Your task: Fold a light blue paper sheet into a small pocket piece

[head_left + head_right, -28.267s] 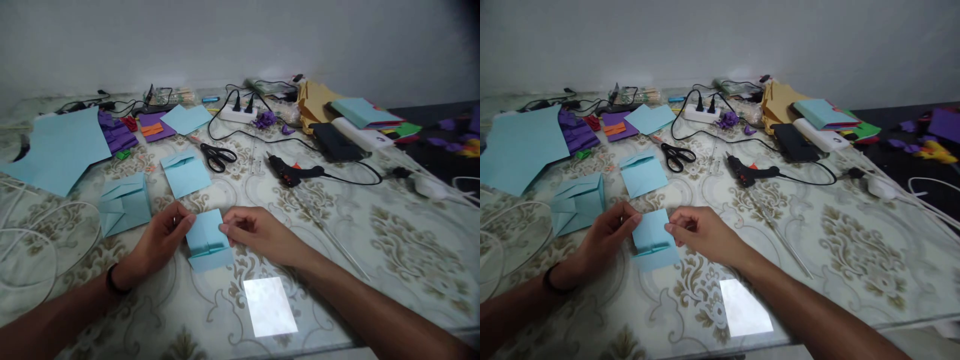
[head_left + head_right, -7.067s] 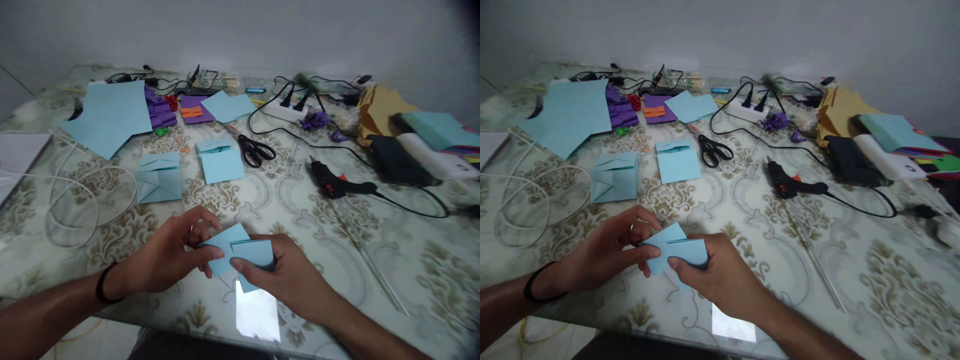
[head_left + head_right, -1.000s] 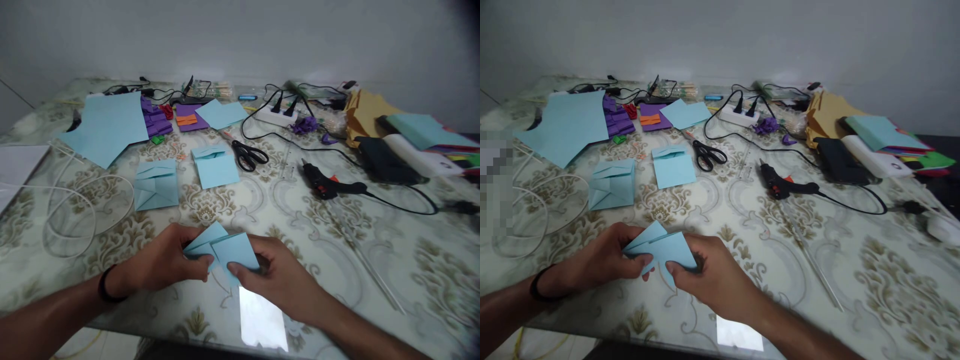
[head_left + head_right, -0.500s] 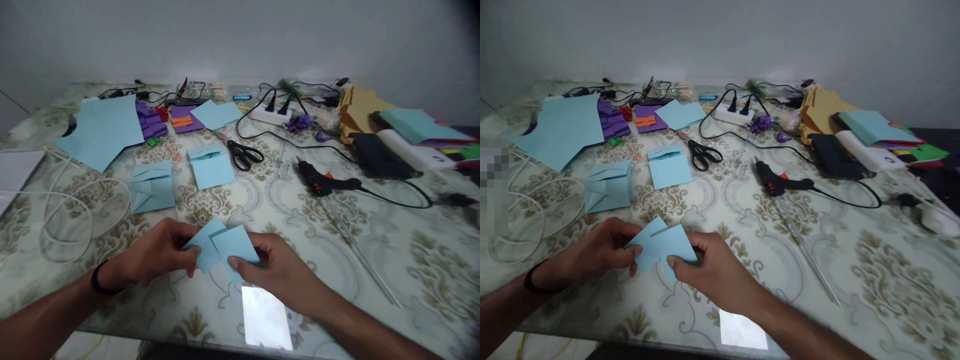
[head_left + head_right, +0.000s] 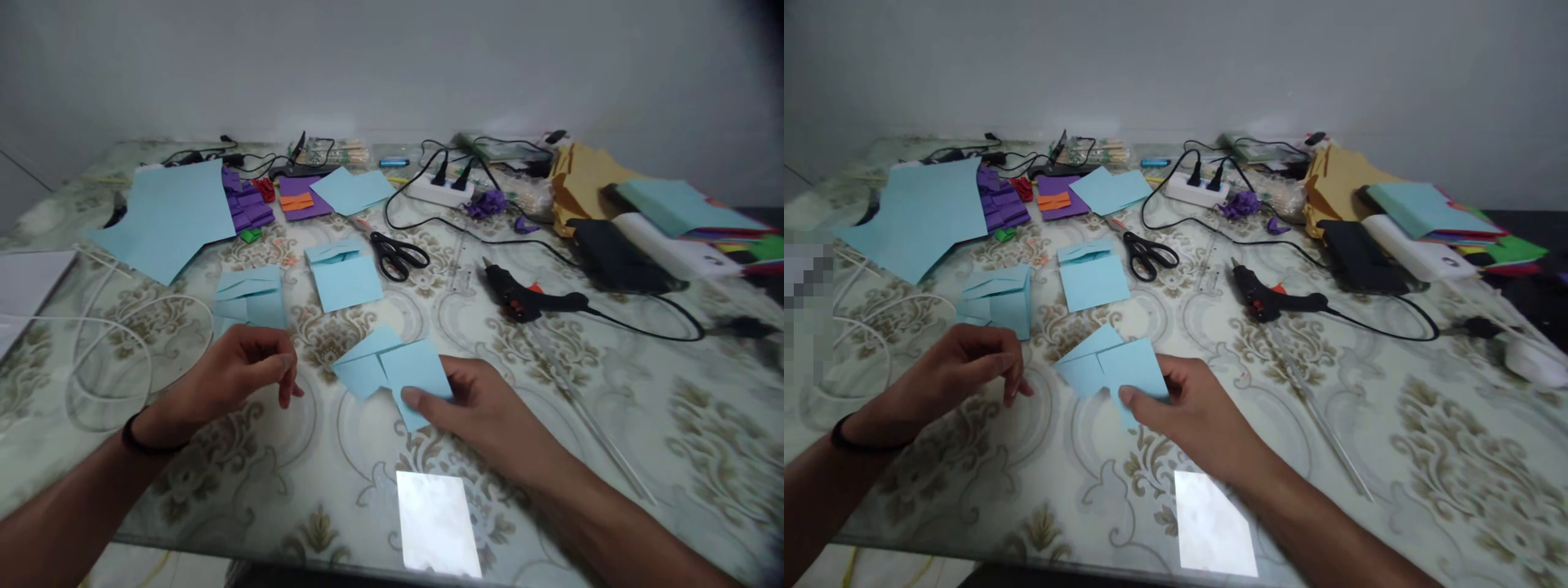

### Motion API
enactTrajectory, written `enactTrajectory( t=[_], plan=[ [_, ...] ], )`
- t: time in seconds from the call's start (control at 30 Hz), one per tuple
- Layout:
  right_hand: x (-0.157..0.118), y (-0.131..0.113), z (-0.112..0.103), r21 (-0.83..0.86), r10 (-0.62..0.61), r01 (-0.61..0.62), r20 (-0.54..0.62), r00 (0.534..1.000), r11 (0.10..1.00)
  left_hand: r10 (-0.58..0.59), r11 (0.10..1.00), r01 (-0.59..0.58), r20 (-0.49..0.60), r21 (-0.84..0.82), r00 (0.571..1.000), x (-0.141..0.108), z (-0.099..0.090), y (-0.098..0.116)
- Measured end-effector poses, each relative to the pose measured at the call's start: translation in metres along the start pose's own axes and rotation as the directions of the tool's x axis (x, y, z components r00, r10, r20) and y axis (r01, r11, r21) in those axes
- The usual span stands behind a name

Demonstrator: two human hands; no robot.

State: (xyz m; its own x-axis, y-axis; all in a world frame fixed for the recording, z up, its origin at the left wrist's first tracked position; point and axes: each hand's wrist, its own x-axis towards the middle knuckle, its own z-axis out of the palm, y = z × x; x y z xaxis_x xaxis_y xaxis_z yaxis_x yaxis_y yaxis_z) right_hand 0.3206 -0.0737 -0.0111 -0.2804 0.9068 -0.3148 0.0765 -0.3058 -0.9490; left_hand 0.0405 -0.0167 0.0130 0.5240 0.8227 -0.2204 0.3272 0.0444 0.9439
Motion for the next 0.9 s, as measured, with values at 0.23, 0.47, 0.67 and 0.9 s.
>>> enactTrajectory(
  t=[0.23, 0.47, 0.67, 0.9],
  plan=[
    [0.001, 0.0, 0.005, -0.019, 0.036, -0.034, 0.076, 0.996, 0.999, -0.005, 0.996, -0.001, 0.068, 0.085, 0.998, -0.003, 0.016, 0.001],
    [0.003, 0.003, 0.006, -0.069, 0.018, -0.013, 0.073, 0.997, 0.998, 0.035, 0.996, -0.041, 0.073, 0.078, 0.997, -0.005, 0.018, -0.003],
    [0.003, 0.004, 0.01, -0.122, 0.033, -0.031, 0.015, 0.999, 0.992, 0.013, 0.994, -0.026, 0.122, 0.106, 0.992, -0.01, 0.024, -0.005],
    [0.0, 0.007, 0.025, -0.137, -0.054, 0.06, 0.047, 0.997, 0.989, -0.032, 0.98, -0.001, 0.166, 0.198, 0.986, -0.012, 0.042, -0.006]
  ],
)
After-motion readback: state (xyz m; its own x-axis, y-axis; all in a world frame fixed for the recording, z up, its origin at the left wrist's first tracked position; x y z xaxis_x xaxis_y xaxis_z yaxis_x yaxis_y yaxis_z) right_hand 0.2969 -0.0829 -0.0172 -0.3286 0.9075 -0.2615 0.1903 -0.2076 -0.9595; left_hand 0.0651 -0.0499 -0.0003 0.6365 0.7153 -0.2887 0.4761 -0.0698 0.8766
